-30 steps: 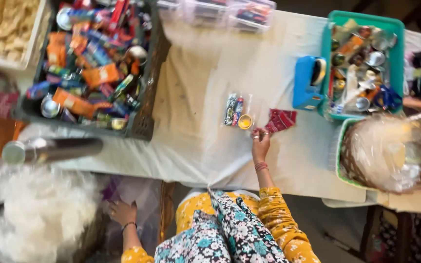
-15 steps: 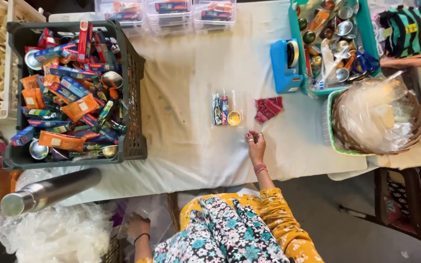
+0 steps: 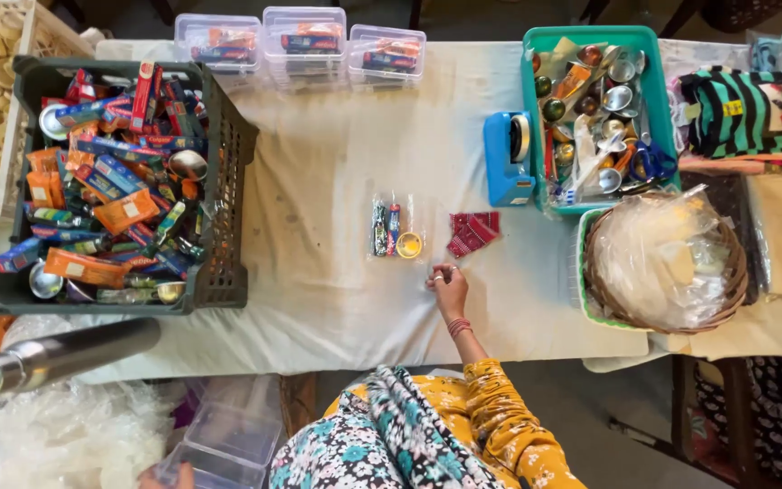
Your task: The person sorts through a crate of assorted items, picking out a small tin and several packets. They place these items into a clear plastic container, close the lid, and then wrap the container in bubble wrap.
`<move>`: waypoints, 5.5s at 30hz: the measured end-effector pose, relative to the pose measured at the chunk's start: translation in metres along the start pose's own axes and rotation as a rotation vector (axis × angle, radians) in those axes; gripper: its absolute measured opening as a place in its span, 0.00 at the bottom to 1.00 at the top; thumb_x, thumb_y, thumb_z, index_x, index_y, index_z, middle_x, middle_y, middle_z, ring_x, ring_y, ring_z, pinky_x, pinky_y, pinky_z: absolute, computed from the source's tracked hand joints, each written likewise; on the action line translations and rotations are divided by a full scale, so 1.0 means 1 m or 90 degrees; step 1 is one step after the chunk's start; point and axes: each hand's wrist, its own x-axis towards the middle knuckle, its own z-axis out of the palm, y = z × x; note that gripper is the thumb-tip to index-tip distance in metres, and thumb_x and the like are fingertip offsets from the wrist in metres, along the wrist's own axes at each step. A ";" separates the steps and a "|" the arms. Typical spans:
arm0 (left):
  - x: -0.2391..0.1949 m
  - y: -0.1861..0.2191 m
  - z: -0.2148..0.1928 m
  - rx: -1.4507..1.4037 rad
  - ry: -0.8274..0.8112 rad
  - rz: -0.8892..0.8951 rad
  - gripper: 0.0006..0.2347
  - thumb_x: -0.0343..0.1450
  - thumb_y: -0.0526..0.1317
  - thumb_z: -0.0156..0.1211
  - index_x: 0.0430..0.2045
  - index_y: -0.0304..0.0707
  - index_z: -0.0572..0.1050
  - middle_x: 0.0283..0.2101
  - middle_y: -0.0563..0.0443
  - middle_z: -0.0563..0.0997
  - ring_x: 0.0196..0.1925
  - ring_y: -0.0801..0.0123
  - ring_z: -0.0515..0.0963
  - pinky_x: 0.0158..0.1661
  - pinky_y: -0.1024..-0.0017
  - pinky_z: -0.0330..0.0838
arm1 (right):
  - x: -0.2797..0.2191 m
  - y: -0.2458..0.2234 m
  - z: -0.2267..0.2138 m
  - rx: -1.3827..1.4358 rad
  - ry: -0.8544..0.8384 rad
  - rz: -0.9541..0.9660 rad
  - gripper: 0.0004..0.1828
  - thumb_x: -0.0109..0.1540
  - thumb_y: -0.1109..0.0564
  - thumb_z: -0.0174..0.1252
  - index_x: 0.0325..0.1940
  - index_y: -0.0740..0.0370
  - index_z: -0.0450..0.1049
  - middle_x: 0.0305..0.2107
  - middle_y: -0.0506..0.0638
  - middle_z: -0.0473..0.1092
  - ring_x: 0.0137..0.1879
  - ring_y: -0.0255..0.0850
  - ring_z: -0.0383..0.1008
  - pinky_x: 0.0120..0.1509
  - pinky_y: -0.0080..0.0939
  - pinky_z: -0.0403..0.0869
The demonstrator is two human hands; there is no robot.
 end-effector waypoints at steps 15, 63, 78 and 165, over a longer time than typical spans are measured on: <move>-0.057 0.250 -0.086 -0.912 -0.267 -0.223 0.27 0.67 0.29 0.54 0.62 0.33 0.55 0.60 0.27 0.69 0.50 0.43 0.82 0.47 0.50 0.81 | -0.013 -0.017 -0.005 -0.021 -0.050 -0.019 0.06 0.68 0.64 0.53 0.47 0.67 0.74 0.32 0.50 0.76 0.35 0.34 0.79 0.40 0.33 0.79; 0.024 0.444 0.172 -0.334 -0.161 0.077 0.30 0.75 0.51 0.58 0.69 0.34 0.58 0.68 0.34 0.59 0.69 0.39 0.62 0.67 0.49 0.55 | -0.030 -0.053 0.114 0.442 -0.082 0.142 0.04 0.69 0.58 0.52 0.47 0.55 0.63 0.46 0.53 0.74 0.50 0.44 0.79 0.49 0.50 0.81; 0.047 0.485 0.130 -0.199 -0.178 0.632 0.27 0.72 0.49 0.59 0.69 0.49 0.63 0.74 0.38 0.58 0.72 0.50 0.62 0.68 0.54 0.54 | -0.014 -0.007 0.089 0.151 -0.109 0.067 0.10 0.70 0.59 0.57 0.55 0.63 0.68 0.42 0.48 0.70 0.40 0.33 0.70 0.41 0.33 0.74; 0.055 0.467 0.129 -0.184 -0.145 0.710 0.31 0.67 0.43 0.65 0.69 0.55 0.63 0.76 0.50 0.57 0.77 0.54 0.53 0.74 0.48 0.42 | -0.035 -0.100 0.043 -0.539 -0.114 -0.415 0.34 0.54 0.56 0.71 0.65 0.50 0.73 0.60 0.55 0.70 0.62 0.52 0.73 0.62 0.47 0.73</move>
